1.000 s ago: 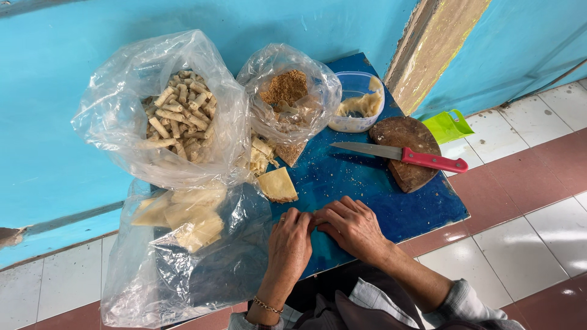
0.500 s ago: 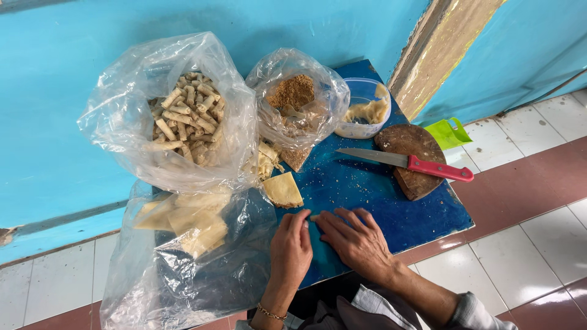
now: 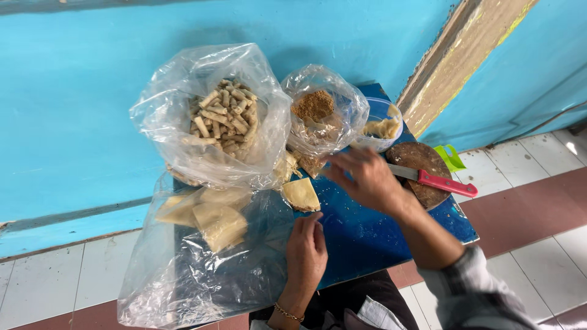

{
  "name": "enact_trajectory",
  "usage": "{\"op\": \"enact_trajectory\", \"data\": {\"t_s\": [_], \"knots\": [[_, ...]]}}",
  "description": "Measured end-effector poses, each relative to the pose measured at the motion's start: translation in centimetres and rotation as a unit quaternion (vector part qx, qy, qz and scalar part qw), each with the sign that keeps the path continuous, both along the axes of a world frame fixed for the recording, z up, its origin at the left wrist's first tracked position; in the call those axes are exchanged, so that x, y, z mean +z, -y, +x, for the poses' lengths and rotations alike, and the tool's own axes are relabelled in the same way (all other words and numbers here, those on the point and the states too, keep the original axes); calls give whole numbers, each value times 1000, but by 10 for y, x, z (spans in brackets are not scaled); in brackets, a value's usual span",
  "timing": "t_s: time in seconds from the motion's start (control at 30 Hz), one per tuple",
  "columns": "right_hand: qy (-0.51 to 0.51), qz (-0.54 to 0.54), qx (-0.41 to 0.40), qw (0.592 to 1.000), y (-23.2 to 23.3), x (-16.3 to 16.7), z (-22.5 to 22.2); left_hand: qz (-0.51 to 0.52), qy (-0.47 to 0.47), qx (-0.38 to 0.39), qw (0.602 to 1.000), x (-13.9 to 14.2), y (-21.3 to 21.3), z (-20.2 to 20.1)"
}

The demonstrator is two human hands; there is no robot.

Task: The person sits at a small blue table and folds filled pastry wrappers. They take a square wrapper, spoon brown filling onto it, fold it into a triangle, and press the edges together to seal, repeating this cycle for a batch of pastries.

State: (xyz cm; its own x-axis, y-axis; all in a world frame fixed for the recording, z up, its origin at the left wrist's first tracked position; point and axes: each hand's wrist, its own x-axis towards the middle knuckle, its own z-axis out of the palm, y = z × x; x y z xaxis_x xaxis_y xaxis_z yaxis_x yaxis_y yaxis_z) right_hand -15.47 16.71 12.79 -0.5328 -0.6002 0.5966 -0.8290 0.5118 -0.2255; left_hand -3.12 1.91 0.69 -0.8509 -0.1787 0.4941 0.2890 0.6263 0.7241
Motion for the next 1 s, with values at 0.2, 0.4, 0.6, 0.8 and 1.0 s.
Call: {"op": "enact_trajectory", "data": {"t_s": [0.2, 0.4, 0.6, 0.8, 1.0], "knots": [[-235, -81, 10, 969, 85, 93, -30, 33, 66, -21, 997, -6, 2, -3], [24, -92, -88, 992, 58, 11, 8, 256, 23, 15, 966, -15, 6, -5], [88, 23, 32, 995, 42, -84, 0, 319, 6, 12, 948, -21, 7, -10], [117, 40, 26, 992, 48, -95, -11, 347, 40, 28, 937, -24, 16, -10], [151, 33, 17, 988, 50, -97, -19, 397, 19, -2, 918, -24, 24, -8]]}}
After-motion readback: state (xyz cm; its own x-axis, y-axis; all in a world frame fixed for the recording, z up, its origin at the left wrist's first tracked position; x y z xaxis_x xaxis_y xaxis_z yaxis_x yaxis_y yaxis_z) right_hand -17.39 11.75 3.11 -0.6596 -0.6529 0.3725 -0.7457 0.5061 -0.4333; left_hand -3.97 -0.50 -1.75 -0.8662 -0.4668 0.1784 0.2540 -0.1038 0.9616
